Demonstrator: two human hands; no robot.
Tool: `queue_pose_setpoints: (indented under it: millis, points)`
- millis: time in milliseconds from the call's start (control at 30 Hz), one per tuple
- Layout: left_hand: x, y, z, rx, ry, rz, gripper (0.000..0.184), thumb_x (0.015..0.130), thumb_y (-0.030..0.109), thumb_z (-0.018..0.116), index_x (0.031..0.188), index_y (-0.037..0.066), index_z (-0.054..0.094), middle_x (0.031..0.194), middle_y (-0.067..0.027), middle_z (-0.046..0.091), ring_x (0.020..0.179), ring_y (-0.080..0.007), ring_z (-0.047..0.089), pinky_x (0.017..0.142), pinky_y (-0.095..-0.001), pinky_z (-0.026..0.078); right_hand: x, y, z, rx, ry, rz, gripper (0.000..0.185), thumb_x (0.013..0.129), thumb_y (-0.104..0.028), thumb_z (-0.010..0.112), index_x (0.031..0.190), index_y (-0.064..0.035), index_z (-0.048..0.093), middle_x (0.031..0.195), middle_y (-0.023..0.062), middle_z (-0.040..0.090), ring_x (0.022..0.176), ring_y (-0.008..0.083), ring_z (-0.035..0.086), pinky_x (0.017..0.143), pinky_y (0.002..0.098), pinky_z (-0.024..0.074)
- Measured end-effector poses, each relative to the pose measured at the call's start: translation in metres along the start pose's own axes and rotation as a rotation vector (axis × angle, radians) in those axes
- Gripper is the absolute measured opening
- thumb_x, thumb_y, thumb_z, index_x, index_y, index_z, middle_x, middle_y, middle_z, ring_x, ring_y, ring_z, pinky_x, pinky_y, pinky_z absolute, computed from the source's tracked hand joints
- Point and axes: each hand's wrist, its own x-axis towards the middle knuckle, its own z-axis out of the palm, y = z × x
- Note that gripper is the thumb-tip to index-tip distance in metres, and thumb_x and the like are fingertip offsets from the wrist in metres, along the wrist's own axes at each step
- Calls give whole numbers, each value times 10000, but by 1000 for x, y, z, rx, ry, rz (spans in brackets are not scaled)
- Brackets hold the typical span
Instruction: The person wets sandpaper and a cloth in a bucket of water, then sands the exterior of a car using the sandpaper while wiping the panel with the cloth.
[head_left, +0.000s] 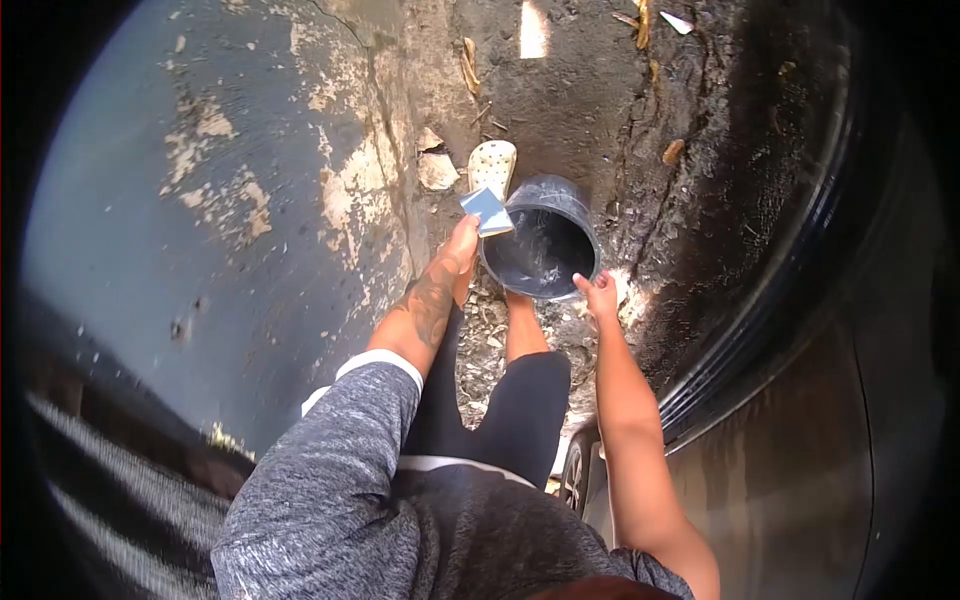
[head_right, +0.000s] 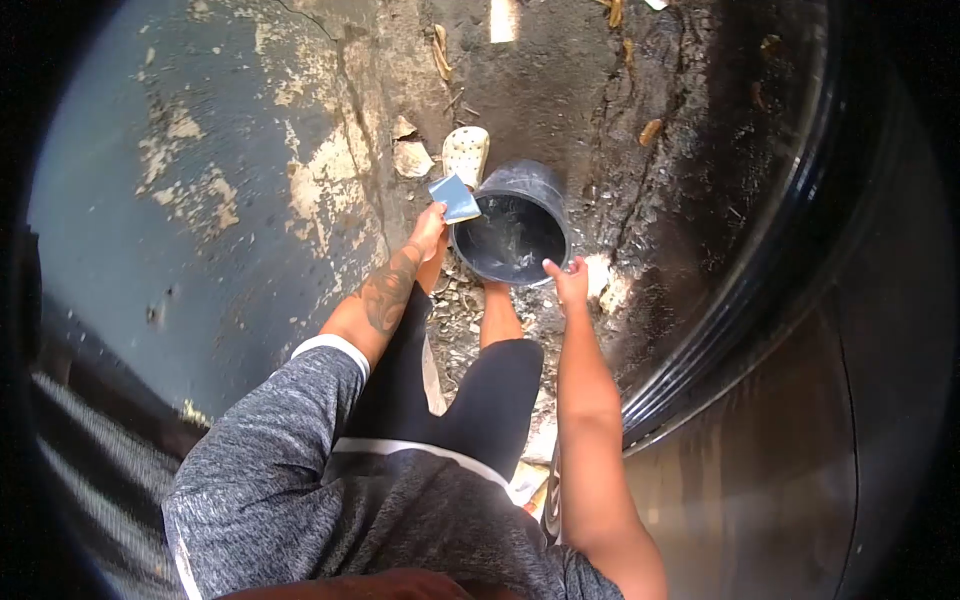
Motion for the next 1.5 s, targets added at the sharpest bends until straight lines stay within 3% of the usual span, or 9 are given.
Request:
queue_pose_setpoints:
  millis: [133,233,400,500,633,1000,1267,1333,1500]
  points:
    - [25,-11,12,12,-112,73,380,946,165,420,1247,1,584,1202,-99,624,1127,-183,541,1010,-314,376,34,-1,1,-38,-240,252,433,786,-191,819,1135,-5,641,925,81,692,810,174,667,688,315,576]
    - [23,1,17,-143,-144,141,343,937,166,428,1183,2,602,1114,-91,627,1065,-185,546,965,-323,403,54,11,0,-318,-182,-143,167,818,-79,613,935,-3,705,752,79,691,596,170,667,531,341,589]
    - [12,47,27,-168,-135,218,248,941,206,465,1007,10,601,1001,-69,602,958,-177,538,908,-336,419,33,-122,-37,-434,-265,-182,175,803,-121,637,908,4,699,666,92,676,538,181,676,512,330,581]
    - [-5,80,31,-311,-203,236,241,965,201,457,1059,37,606,1024,-49,613,977,-161,556,929,-330,424,33,-162,-50,-496,-161,-186,244,784,-265,704,853,-32,684,650,140,668,630,290,698,652,391,548]
    - [-18,148,41,-429,-245,282,270,995,244,491,1188,80,585,1064,-12,596,1007,-149,581,938,-315,449,50,-237,-53,-632,-11,-399,275,836,-212,728,748,-10,563,629,96,635,511,197,643,521,341,525]
    - [50,295,99,-456,-163,519,104,976,308,536,981,208,566,753,114,404,645,-27,381,552,-240,299,119,-436,-25,-538,66,-527,429,744,-292,755,1040,-6,633,901,160,717,855,287,705,827,377,534]
    - [83,324,95,-431,-133,412,274,970,315,501,1053,88,629,1066,-16,600,984,-129,512,829,-338,435,139,-471,7,-530,88,-508,512,743,-285,751,1142,1,605,1055,186,687,1033,329,664,918,408,509]
    - [71,333,89,-412,-45,390,298,968,358,503,1106,113,601,989,0,616,892,-133,540,751,-339,429,104,-470,22,-706,510,-1094,516,741,-227,740,1186,-17,584,1189,198,627,1178,368,581,977,432,472]
    - [23,315,53,-326,-111,463,283,900,110,630,1154,8,558,1082,-98,649,923,-183,661,758,-336,593,112,-440,87,-675,-15,-1155,738,724,-211,800,1378,-101,475,1450,240,434,1351,433,419,1146,495,346]
